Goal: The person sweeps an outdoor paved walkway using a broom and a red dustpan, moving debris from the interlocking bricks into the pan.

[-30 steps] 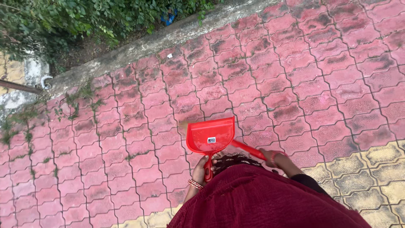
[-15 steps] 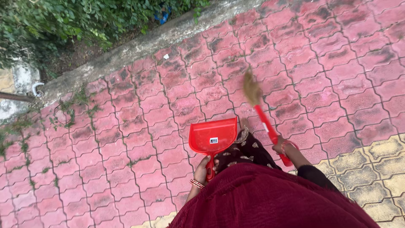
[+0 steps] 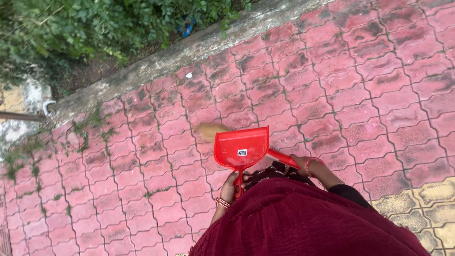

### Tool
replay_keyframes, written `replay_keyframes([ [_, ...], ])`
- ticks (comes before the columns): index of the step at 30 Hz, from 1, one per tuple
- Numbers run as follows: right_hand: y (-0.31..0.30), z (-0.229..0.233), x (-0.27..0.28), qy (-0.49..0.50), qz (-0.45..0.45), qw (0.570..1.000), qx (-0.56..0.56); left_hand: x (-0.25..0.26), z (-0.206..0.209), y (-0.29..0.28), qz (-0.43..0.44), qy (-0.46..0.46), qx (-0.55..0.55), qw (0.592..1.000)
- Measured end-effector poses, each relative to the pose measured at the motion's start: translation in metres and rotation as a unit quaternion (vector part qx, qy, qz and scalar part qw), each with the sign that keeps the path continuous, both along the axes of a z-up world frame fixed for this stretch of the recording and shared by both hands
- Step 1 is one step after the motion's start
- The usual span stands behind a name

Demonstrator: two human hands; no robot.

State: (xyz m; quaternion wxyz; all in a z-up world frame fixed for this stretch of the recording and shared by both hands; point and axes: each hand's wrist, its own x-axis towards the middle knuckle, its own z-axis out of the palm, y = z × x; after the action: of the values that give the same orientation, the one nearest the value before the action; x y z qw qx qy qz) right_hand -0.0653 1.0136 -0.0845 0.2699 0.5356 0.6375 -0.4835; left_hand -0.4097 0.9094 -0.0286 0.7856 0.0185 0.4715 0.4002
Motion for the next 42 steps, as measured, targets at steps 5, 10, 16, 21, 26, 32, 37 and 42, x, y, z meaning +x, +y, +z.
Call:
replay_keyframes([
  [5, 0.006, 0.012, 0.057, 0.014, -0.136, 0.986, 0.095, 0.015, 0.012, 0.040, 0.048, 0.002, -0.064, 0.997],
  [10, 0.043, 0.007, 0.081, 0.038, -0.422, 0.905, 0.041, 0.012, 0.029, 0.061, 0.094, 0.006, -0.076, 0.993],
  [16, 0.089, -0.007, 0.066, 0.032, -0.354, 0.934, 0.019, 0.008, 0.034, 0.079, 0.120, 0.026, -0.054, 0.991],
  [21, 0.118, -0.012, -0.002, -0.027, -0.052, 0.998, -0.025, 0.003, 0.028, 0.095, 0.131, 0.037, -0.068, 0.988],
  [26, 0.158, -0.008, -0.035, -0.035, 0.086, 0.995, 0.022, -0.007, 0.018, 0.119, 0.115, 0.004, -0.038, 0.993],
  [32, 0.169, 0.005, 0.001, -0.099, -0.006, 0.988, 0.118, -0.036, 0.012, 0.175, 0.075, -0.016, -0.030, 0.997],
  [37, 0.164, 0.011, -0.002, -0.093, -0.249, 0.959, 0.098, -0.091, 0.012, 0.243, 0.010, -0.024, 0.011, 1.000],
  [42, 0.165, -0.006, -0.060, -0.028, -0.518, 0.854, 0.045, -0.156, 0.016, 0.287, -0.018, -0.035, -0.008, 0.999],
])
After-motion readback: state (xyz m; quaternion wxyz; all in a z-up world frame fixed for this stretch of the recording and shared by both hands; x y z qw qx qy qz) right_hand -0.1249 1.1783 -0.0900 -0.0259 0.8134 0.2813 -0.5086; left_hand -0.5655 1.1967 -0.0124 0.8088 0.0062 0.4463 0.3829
